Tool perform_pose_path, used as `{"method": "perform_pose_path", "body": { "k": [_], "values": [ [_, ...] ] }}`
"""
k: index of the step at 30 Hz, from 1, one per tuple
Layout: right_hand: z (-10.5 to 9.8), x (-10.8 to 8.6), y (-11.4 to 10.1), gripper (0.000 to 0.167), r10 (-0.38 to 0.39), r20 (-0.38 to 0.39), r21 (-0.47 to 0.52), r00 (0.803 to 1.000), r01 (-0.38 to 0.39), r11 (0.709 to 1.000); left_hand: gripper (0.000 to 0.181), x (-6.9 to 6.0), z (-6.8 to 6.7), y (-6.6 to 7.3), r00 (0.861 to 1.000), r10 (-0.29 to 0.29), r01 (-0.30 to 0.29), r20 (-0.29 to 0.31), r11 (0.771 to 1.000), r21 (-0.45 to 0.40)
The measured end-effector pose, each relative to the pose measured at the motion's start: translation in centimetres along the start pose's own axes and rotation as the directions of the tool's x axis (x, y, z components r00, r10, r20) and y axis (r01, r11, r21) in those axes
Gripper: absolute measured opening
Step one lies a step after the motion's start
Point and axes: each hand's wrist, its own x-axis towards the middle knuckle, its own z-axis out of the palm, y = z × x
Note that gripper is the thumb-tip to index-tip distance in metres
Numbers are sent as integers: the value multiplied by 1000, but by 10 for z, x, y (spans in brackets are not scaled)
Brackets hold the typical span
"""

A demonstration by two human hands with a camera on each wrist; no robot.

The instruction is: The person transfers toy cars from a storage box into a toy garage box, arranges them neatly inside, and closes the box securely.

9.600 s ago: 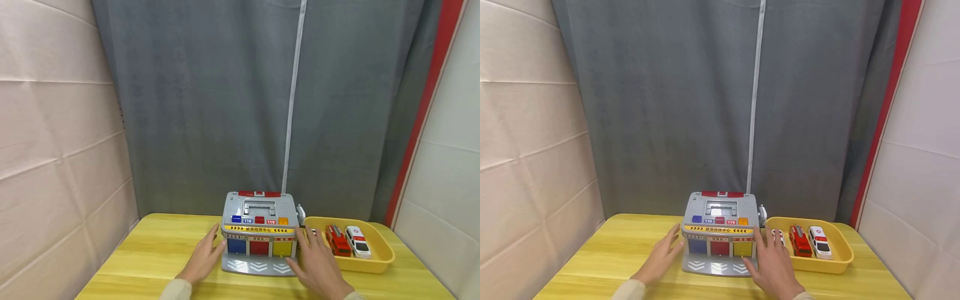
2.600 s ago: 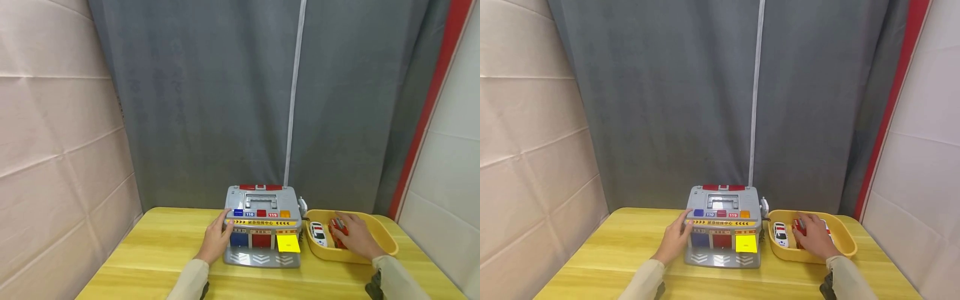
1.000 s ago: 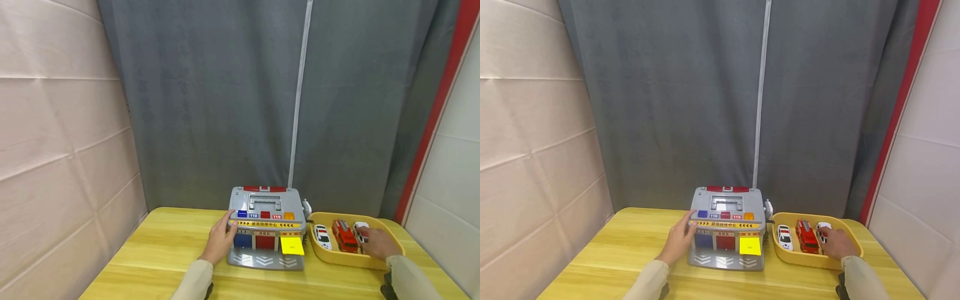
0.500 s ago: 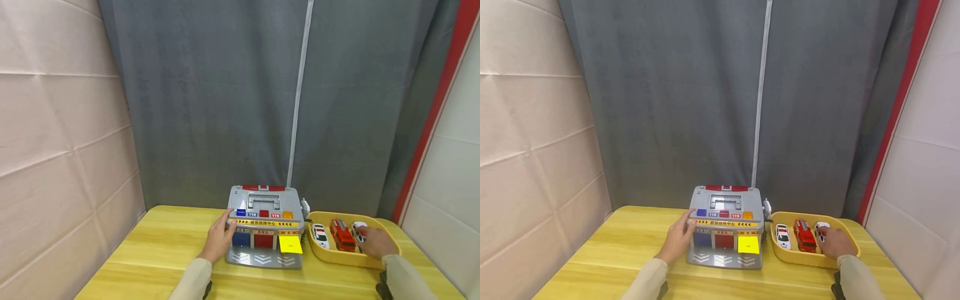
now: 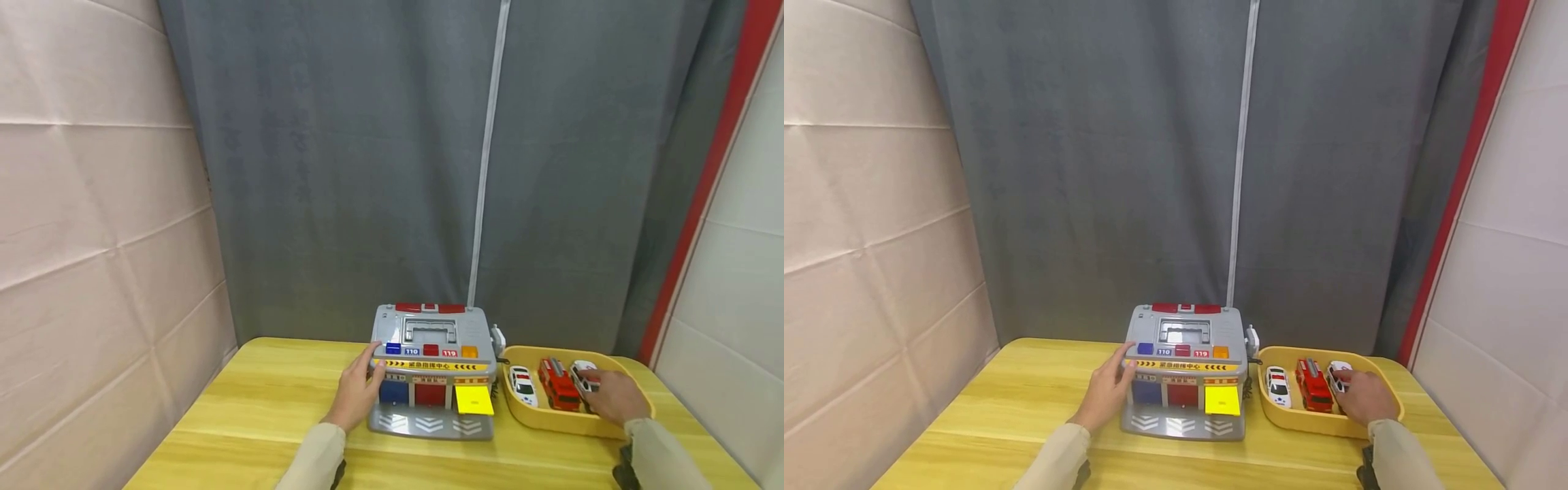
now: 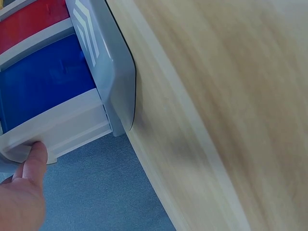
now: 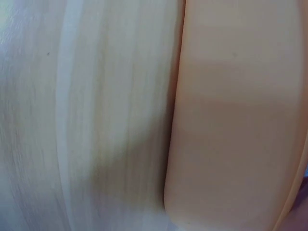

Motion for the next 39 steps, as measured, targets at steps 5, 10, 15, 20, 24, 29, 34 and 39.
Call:
{"method": "perform_pose_path", "body": {
  "k": [5, 10, 15, 20, 24, 29, 34, 39],
  "values": [
    [0, 0, 0, 46, -1, -46, 19, 999, 2, 1000, 47, -1, 0, 0, 1000, -15, 15, 3, 1000, -7],
    [-1, -2, 1, 46, -1, -69, 35, 998, 3, 999, 48, -1, 1, -1, 1000, 14, -14, 1, 1000, -3],
    [-2, -6, 2, 44, -4, -98, 39, 995, 8, 999, 48, 0, 3, -2, 1000, 20, -20, 5, 1000, 2],
    [-6, -8, -4, 42, -19, -154, 44, 988, 26, 999, 47, 0, 1, -1, 1000, -2, 2, -3, 1000, -2],
    [-10, -11, -8, 40, -32, -180, 42, 983, 40, 998, 47, 0, 1, 1, 1000, -3, 3, -1, 1000, -11],
    [-16, -16, -14, 41, -20, -180, 34, 983, 27, 999, 48, 0, 2, 1, 1000, 11, -11, 9, 1000, -11],
    [-20, -19, -23, 45, -16, -190, 50, 982, 25, 998, 47, -1, 1, 0, 1000, -13, 14, 10, 1000, -19],
    [-26, -21, -30, 48, 4, -209, 51, 978, 7, 999, 48, -2, 0, 1, 1000, -8, 8, 7, 1000, -14]
  ]
}}
